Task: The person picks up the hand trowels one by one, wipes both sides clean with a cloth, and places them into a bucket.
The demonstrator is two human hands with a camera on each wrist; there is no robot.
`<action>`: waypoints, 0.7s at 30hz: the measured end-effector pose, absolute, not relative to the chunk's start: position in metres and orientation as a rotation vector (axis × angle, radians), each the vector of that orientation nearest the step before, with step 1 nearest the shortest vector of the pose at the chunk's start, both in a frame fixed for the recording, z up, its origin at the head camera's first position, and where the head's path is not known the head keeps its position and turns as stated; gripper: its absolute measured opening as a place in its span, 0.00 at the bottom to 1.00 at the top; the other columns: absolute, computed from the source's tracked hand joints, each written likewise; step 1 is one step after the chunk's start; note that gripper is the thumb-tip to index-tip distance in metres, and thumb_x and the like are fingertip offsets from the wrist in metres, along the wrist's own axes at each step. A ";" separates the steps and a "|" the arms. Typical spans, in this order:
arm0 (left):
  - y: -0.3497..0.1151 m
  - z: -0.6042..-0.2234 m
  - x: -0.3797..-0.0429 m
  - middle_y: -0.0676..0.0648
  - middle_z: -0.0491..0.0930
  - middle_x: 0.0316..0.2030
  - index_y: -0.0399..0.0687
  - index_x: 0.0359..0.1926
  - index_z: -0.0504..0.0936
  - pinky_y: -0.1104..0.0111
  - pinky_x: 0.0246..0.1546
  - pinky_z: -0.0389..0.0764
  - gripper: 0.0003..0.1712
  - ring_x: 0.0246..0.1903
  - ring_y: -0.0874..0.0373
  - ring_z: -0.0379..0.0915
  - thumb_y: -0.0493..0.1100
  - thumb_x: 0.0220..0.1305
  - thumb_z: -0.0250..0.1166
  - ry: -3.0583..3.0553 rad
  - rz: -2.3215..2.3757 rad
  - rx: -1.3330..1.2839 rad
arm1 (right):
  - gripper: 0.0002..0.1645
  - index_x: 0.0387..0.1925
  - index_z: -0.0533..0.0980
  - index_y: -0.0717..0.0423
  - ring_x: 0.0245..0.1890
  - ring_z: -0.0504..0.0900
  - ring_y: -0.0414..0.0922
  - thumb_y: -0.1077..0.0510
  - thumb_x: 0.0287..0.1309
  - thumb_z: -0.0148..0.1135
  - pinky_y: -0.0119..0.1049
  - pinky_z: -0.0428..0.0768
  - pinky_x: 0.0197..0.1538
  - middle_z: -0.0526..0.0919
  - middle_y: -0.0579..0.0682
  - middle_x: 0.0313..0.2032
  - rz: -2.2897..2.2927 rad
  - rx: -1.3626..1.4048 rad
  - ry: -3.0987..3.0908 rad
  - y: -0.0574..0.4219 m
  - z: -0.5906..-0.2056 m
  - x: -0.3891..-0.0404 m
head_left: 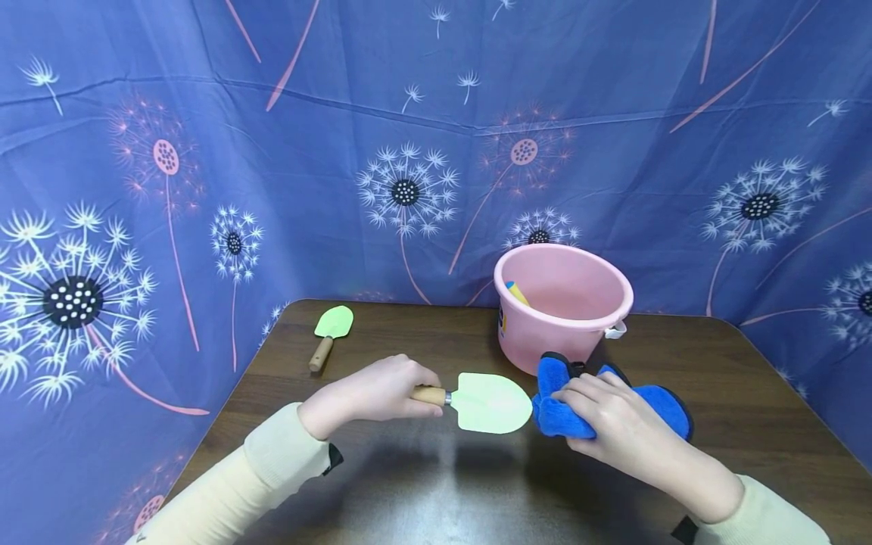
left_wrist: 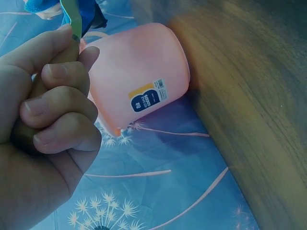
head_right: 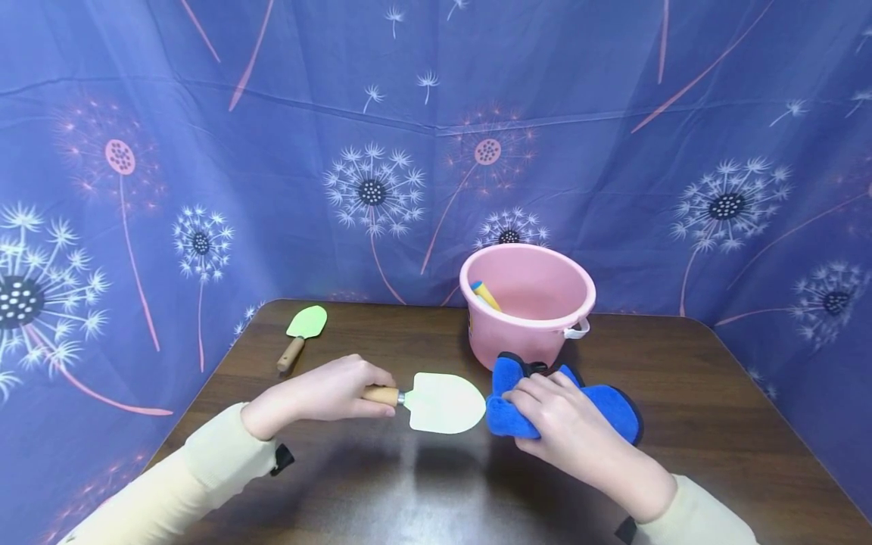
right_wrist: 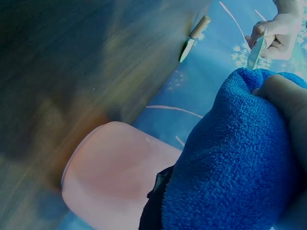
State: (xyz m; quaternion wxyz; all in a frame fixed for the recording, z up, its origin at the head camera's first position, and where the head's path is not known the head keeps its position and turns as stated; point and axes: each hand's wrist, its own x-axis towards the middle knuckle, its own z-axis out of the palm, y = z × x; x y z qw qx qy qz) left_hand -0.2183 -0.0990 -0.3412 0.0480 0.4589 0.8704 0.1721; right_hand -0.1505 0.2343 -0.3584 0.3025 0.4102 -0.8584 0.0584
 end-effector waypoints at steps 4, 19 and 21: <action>-0.100 -0.338 -0.217 0.62 0.65 0.17 0.54 0.33 0.82 0.75 0.20 0.62 0.08 0.16 0.70 0.57 0.51 0.58 0.67 2.664 0.529 1.403 | 0.33 0.40 0.79 0.56 0.35 0.78 0.45 0.37 0.62 0.36 0.46 0.75 0.37 0.81 0.47 0.35 0.164 1.076 -2.255 0.237 -0.357 -0.151; -0.100 -0.333 -0.222 0.62 0.65 0.17 0.54 0.34 0.82 0.75 0.20 0.63 0.08 0.17 0.70 0.57 0.51 0.58 0.66 2.692 0.515 1.387 | 0.38 0.39 0.78 0.58 0.37 0.80 0.50 0.33 0.63 0.33 0.47 0.73 0.38 0.82 0.50 0.35 0.138 1.007 -2.253 0.244 -0.333 -0.150; -0.098 -0.334 -0.223 0.62 0.65 0.17 0.54 0.34 0.82 0.75 0.20 0.62 0.08 0.16 0.70 0.57 0.51 0.58 0.66 2.686 0.514 1.392 | 0.38 0.39 0.78 0.58 0.37 0.80 0.50 0.34 0.63 0.32 0.47 0.72 0.37 0.82 0.50 0.35 0.140 1.000 -2.239 0.243 -0.329 -0.150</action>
